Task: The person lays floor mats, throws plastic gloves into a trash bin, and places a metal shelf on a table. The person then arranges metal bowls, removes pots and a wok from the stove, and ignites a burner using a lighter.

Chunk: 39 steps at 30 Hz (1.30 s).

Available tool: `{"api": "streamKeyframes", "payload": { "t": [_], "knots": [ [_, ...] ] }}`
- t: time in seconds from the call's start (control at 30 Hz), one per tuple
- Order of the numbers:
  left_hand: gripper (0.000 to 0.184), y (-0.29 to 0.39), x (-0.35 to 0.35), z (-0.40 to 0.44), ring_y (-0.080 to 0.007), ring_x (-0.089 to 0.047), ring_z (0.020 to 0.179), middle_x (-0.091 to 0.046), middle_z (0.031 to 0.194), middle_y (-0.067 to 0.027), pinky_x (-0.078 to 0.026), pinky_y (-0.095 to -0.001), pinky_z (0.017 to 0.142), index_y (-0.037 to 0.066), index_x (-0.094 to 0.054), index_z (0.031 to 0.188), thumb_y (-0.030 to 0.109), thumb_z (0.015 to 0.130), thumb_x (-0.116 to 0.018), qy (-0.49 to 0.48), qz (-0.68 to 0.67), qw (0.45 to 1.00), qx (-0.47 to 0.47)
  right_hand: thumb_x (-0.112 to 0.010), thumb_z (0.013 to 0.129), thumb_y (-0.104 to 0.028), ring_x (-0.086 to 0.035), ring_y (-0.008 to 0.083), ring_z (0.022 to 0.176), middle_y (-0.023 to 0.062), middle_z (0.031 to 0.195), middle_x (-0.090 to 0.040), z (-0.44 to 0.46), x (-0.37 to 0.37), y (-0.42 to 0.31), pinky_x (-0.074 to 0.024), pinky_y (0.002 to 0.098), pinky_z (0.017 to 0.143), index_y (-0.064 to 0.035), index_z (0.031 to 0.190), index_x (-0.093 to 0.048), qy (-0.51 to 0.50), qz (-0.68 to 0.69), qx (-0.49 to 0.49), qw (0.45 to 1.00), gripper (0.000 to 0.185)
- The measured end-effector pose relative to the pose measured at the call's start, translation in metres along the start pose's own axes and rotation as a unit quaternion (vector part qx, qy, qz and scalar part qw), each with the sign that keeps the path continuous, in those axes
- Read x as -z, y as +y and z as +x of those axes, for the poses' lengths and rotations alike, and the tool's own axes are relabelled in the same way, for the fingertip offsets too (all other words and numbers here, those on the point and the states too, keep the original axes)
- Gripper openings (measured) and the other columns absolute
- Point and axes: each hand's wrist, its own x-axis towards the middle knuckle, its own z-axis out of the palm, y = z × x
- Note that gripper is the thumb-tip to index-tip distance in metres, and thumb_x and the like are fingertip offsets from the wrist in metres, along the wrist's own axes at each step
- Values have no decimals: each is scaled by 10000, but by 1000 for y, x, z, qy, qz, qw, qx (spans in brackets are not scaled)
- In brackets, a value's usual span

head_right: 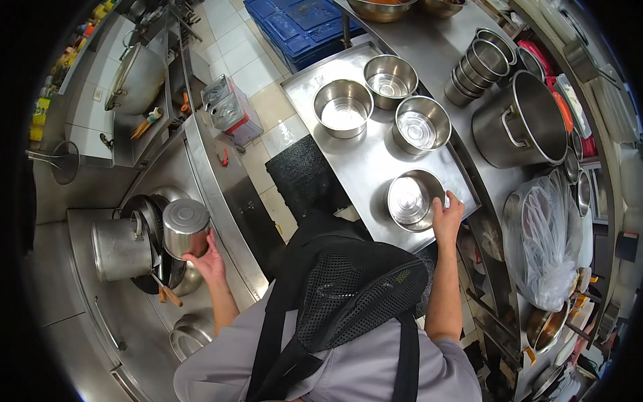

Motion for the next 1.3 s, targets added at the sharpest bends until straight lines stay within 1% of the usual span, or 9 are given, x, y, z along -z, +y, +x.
{"api": "streamKeyframes", "payload": {
  "t": [0.13,0.2,0.3,0.37,0.43,0.63,0.8,0.9,1.3],
  "knots": [
    [840,-36,-7,9,-388,-445,1343,-449,1454,-163,-430,-513,1150,12,-389,1438,560,861,-657,-66,301,949,-65,-698,892,-322,-627,438,1030,258,1281,-498,-4,-9,24,-506,469,929,-22,1356,-545,24,-139,-17,990,573],
    [561,-88,-24,11,-260,-538,1228,-572,1306,-75,-469,-484,1076,101,-512,1349,481,951,-622,-152,421,894,13,-697,887,-317,-620,455,1039,271,1222,-539,-10,-11,36,-496,487,939,-7,1317,-555,5,-148,-44,988,549],
    [156,-172,-26,28,-183,-611,1016,-605,1067,-40,-539,-417,959,67,-596,1110,160,991,-638,-264,604,745,105,-664,885,-235,-691,417,865,262,894,-676,-20,-24,69,-553,501,788,42,1141,-588,-11,-142,-57,988,384],
    [155,-233,-37,30,-128,-573,892,-561,956,-15,-498,-274,814,68,-615,886,44,848,-763,-406,741,534,29,-641,888,-197,-691,361,735,233,837,-678,-38,-15,54,-552,465,665,43,1111,-591,-17,-20,-153,988,331],
    [285,-285,-60,9,-148,-573,889,-513,940,-38,-481,-273,785,56,-609,843,121,749,-870,-484,753,446,-5,-586,895,-119,-631,214,469,168,734,-670,-53,-8,54,-490,347,406,47,1054,-585,-14,108,-229,967,230],
    [360,-364,-49,25,-421,-539,1216,-414,1406,-237,-473,-447,989,50,-602,919,232,758,-867,-592,740,314,-65,-570,932,-70,-609,135,542,91,839,-681,-107,29,70,-500,274,417,5,1124,-618,32,213,-263,940,212],
    [383,-386,-33,47,-464,-358,1413,-264,1537,-297,-391,-463,1110,50,-595,1000,179,754,-859,-596,746,297,-1,-568,951,-86,-621,114,606,75,884,-673,-108,50,40,-502,250,432,2,1149,-609,72,338,-237,908,220],
    [728,-382,-43,35,-515,-213,1459,-131,1595,-314,-302,-530,1174,121,-418,1454,77,809,-752,-577,781,224,-82,-575,936,-65,-625,118,609,63,883,-672,-76,58,-15,-534,265,475,-9,1128,-597,72,400,-212,889,202],
    [321,-347,-161,76,-390,-520,1282,-523,1374,-224,-422,-428,1070,16,-630,1186,35,868,-668,-580,708,391,-102,-555,904,-27,-710,306,785,196,977,-671,253,-52,-208,-623,403,660,72,1146,-523,-45,551,-159,818,263]
  ]
}}
